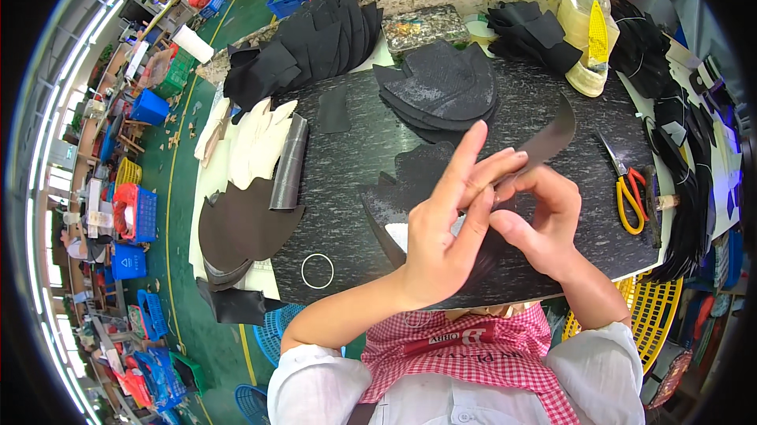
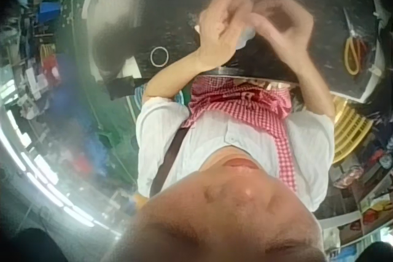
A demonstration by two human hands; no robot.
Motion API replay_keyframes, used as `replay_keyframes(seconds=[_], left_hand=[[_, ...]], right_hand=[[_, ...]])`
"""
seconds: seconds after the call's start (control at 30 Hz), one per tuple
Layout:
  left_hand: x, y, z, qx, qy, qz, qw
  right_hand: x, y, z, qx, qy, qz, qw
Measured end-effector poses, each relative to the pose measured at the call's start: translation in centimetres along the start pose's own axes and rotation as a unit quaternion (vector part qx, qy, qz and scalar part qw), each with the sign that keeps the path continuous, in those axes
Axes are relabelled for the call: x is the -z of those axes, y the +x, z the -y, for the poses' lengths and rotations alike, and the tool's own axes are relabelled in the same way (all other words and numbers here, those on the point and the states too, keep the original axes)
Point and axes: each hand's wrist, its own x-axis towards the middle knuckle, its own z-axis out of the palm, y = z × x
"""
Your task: The person peels the protective backing from adhesive inserts by hand and presses them onto fabric pieces before layering additional fabric cutouts on top.
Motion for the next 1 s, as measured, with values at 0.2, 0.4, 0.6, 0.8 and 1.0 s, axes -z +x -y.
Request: replay_keyframes(seconds=[0.2, 0.4, 0.6, 0.8, 1.0], left_hand=[[3.5, 1.6, 0.3, -0.123, 0.198, -0.172, 0.957], [2.9, 0.3, -0.9, -0.090, 0.243, -0.084, 0.962], [1.0, -0.3, -0.7, -0.215, 0.325, -0.038, 0.920], [3.8, 0.8, -1.2, -0.172, 0.336, -0.133, 0.916], [0.7, -0.3, -1.4, -0.203, 0.343, -0.020, 0.917]], right_hand=[[1.1, -0.5, 0.2, -0.078, 0.184, -0.056, 0.978], [0.2, -0.2, 0.6, -0.139, 0.120, 0.056, 0.981], [-1.4, 0.0, 0.6, -0.140, 0.141, 0.009, 0.980], [0.2, -0.5, 0.3, -0.070, 0.203, -0.029, 0.976], [-1.6, 0.2, 0.7, -0.115, 0.103, 0.006, 0.988]])
